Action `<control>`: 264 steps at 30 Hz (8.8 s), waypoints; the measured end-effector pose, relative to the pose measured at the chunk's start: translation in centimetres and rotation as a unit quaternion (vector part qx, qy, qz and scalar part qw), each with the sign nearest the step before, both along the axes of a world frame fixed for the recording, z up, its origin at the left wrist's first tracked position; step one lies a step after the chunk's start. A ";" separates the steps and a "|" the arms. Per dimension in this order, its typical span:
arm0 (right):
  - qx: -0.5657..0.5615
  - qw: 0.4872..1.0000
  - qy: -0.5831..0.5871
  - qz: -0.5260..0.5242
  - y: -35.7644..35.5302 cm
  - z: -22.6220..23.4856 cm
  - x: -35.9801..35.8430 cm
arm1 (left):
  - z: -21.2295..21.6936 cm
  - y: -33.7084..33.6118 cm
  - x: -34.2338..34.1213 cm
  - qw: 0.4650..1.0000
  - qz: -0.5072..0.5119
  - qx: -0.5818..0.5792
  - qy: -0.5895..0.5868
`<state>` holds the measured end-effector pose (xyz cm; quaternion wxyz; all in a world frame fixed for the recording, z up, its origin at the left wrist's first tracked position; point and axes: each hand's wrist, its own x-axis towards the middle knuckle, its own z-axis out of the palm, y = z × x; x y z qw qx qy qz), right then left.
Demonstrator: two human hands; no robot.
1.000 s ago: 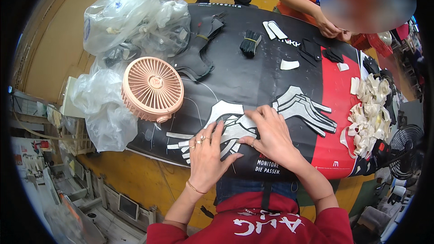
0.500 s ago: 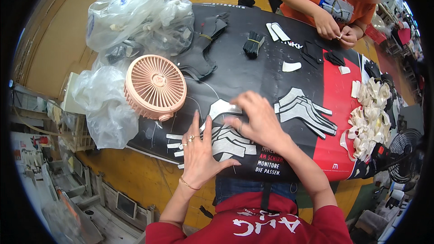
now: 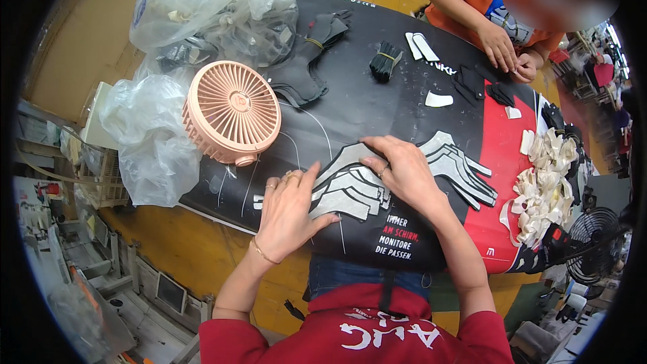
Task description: The person repeatedly picks up small white and black fabric pieces from a table, folds or aligns them, and places them into piles. They also handle rubber bands and a small fan, moving items aside to reach the work. The person works one piece at a time, occasionally turning pieces over and stacking them.
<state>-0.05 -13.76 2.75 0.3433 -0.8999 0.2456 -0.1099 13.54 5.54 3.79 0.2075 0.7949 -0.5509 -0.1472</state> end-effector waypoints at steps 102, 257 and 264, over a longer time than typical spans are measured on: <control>0.032 0.966 0.089 -0.242 0.8 1.7 -9.4 | -2.8 -7.1 -0.9 0.484 0.196 -0.117 0.845; -0.277 0.575 0.125 -0.759 -37.7 -4.6 -52.7 | -5.8 -8.8 -8.6 0.463 -0.089 -0.059 0.880; -0.173 0.600 0.287 -0.726 -34.6 -6.4 -57.6 | -4.6 -9.8 -8.7 0.478 -0.021 -0.003 0.878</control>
